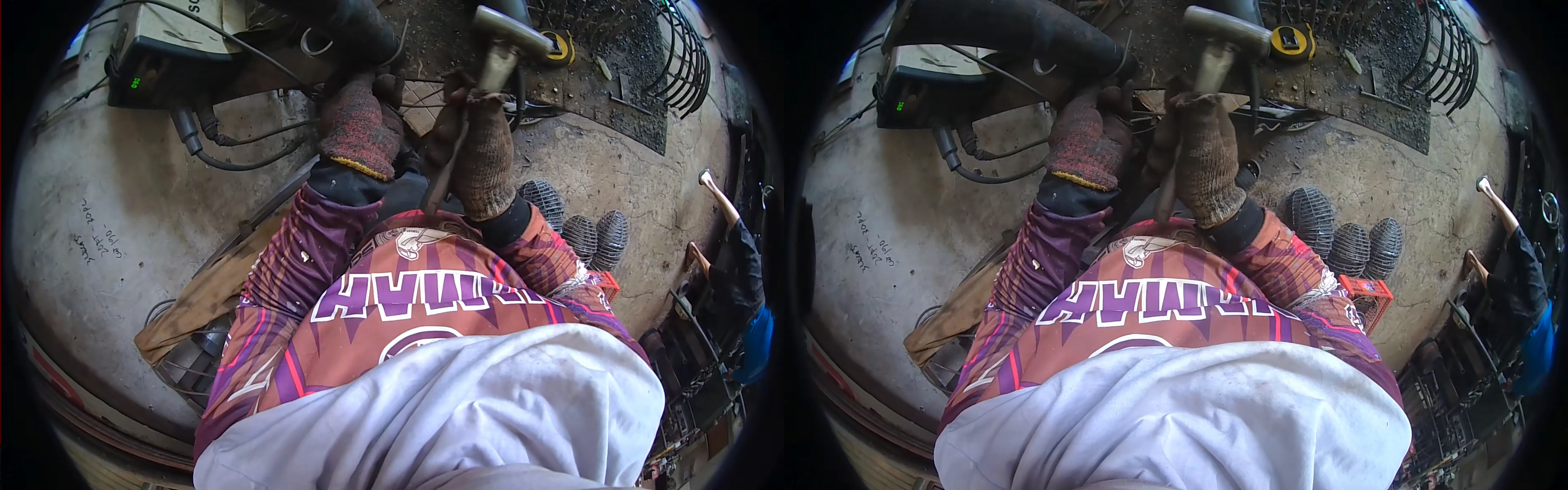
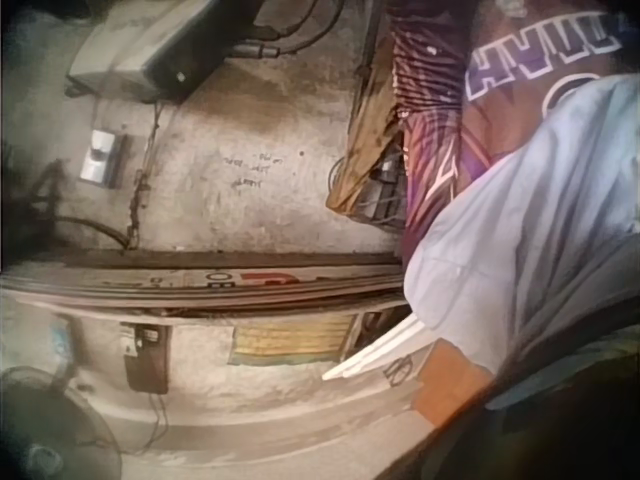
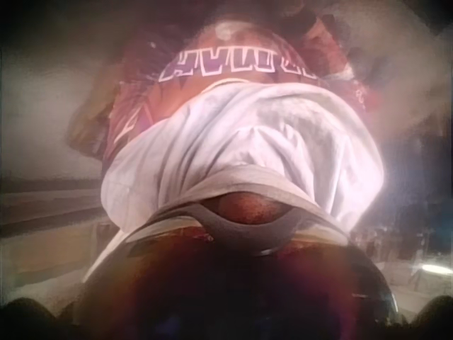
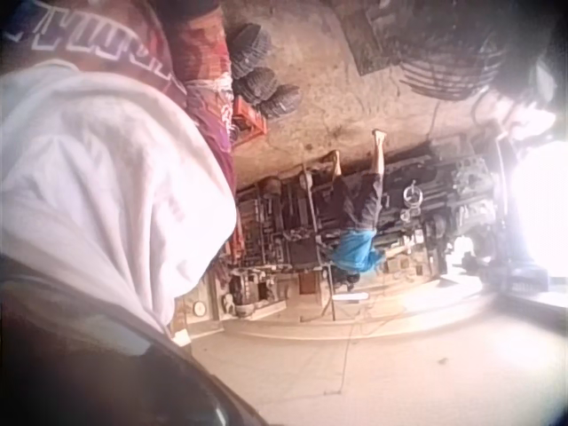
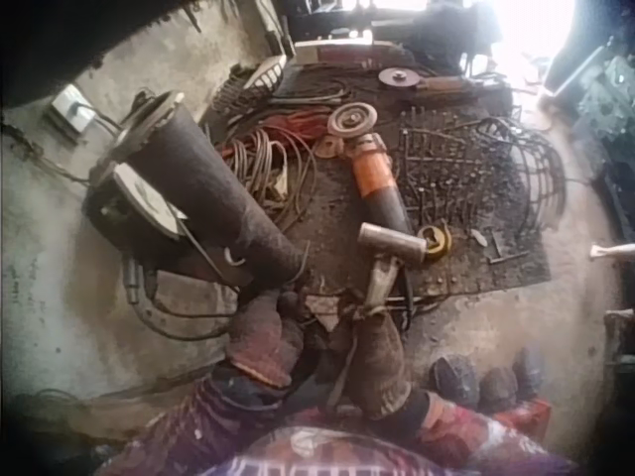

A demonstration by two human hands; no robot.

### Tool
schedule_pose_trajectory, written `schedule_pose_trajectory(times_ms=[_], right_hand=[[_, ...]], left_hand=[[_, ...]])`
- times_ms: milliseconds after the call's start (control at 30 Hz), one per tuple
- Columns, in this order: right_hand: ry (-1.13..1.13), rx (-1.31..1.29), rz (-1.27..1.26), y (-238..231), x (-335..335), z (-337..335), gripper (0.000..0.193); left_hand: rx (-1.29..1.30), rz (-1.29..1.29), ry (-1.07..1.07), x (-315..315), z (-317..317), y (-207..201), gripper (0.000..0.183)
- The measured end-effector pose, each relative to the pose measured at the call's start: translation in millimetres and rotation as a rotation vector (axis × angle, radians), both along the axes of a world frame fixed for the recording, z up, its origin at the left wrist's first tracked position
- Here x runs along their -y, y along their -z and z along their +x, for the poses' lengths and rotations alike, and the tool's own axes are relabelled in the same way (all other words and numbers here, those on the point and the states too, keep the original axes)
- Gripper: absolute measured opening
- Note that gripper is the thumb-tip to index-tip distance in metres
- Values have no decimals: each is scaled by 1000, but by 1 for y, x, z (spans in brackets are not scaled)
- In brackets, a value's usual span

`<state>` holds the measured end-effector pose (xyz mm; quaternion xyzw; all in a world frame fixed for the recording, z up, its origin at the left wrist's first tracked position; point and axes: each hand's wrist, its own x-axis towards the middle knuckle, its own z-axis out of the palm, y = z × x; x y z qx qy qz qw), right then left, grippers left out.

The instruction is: The person aligns a smaller pipe section against a larger vertical pipe, hammers it into position, and secures it with wire.

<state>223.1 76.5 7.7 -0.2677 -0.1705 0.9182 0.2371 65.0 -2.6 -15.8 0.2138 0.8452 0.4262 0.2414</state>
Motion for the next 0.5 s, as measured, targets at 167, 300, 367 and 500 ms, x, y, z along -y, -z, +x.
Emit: schedule_pose_trajectory(times_ms=[167,300,367,500], right_hand=[[-286,257,99,-3,-5,-12,38],[-121,174,166,3,-3,-2,38],[-82,170,81,-11,-9,-1,40],[-56,181,140,12,-6,-12,43]], left_hand=[[-480,-380,243,-7,18,-50,28],[-347,-175,159,2,4,-12,29],[-153,-17,58,2,0,0,31],[-321,-158,141,-7,12,-33,34]])
